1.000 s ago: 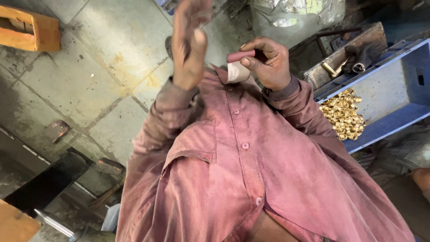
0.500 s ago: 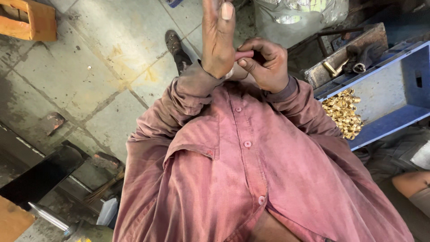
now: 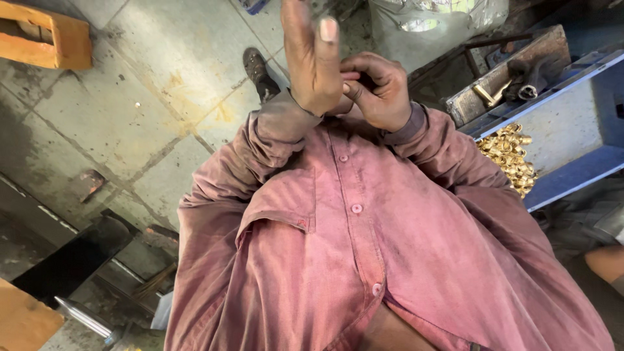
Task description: The person holds a small cylindrical metal part and rubs it with a white abrasive pad. They rotate the part and continue rubbing its surface while standing in a workshop with bins of similar parts nearby.
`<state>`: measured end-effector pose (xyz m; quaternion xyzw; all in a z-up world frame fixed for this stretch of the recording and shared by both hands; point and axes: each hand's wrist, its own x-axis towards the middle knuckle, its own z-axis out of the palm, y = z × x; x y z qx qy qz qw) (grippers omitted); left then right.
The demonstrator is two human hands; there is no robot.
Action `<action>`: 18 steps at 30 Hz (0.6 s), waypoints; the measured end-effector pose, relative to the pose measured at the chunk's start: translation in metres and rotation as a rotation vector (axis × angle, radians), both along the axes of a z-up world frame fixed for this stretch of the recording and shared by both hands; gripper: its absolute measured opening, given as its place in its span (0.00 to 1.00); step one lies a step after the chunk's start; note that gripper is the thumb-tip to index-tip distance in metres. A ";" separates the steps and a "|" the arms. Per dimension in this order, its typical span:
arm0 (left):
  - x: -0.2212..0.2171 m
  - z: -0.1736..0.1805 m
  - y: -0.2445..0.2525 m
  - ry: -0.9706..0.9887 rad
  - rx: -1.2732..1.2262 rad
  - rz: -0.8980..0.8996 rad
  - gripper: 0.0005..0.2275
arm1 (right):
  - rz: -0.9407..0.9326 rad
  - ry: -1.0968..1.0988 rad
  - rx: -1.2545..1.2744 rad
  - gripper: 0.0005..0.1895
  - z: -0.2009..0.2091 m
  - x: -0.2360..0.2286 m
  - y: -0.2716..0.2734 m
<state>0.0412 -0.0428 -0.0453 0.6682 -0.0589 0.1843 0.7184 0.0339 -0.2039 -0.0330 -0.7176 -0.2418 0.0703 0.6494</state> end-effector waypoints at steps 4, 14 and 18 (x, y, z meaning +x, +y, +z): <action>0.005 -0.004 0.001 0.028 -0.175 0.050 0.25 | 0.016 -0.040 0.005 0.12 -0.001 0.001 0.006; -0.010 0.000 0.004 -0.130 -0.036 0.143 0.24 | 0.101 -0.077 -0.010 0.13 -0.005 -0.009 0.010; -0.005 -0.004 -0.001 -0.150 -0.084 0.173 0.24 | 0.133 -0.056 0.059 0.14 -0.011 -0.011 0.015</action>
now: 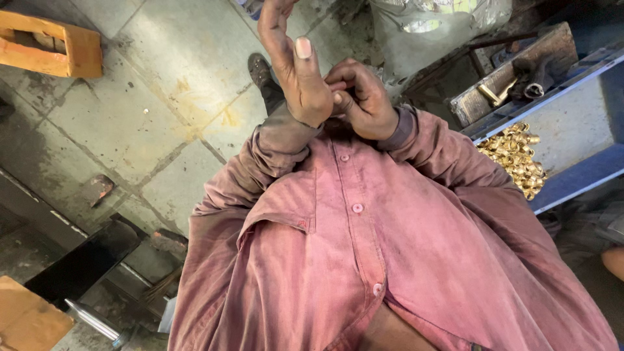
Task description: The person holds a small cylindrical metal part and rubs it with a white abrasive pad. They rotate the part and continue rubbing its surface while standing in a workshop with bins of similar parts nearby.
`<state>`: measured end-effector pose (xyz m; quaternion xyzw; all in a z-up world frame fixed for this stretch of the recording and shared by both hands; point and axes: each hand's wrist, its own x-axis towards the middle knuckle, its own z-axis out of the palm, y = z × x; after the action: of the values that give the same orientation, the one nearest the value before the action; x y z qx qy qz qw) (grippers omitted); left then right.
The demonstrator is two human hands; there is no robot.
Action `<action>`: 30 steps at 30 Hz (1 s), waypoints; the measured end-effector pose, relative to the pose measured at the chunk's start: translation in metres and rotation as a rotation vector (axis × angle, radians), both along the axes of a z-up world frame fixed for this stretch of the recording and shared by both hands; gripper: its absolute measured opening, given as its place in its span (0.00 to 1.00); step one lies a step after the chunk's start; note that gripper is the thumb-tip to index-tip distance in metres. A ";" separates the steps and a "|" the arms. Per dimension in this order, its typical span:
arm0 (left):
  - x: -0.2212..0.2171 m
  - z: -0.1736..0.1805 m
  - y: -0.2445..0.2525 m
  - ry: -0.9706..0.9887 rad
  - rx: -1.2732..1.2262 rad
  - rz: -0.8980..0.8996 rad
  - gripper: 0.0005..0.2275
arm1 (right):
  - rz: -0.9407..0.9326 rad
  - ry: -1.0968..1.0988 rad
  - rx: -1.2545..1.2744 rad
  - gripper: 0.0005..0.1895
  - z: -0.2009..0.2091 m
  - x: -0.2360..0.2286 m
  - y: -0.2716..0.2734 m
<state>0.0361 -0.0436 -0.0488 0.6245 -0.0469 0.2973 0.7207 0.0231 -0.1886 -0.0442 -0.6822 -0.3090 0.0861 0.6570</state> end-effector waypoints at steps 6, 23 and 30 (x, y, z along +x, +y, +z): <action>-0.003 0.003 0.004 0.015 0.042 0.041 0.24 | 0.022 -0.005 0.001 0.16 0.004 -0.006 0.001; 0.019 0.035 0.036 0.192 -0.324 -0.363 0.12 | 0.048 0.537 0.672 0.11 -0.013 0.007 -0.007; -0.017 0.070 0.036 0.272 0.312 -0.512 0.10 | 0.029 0.607 0.730 0.11 -0.013 0.012 -0.027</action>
<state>0.0187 -0.0077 0.0210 0.7294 -0.1506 0.0095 0.6672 0.0348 -0.2153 -0.0570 -0.3464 -0.1227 0.1764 0.9132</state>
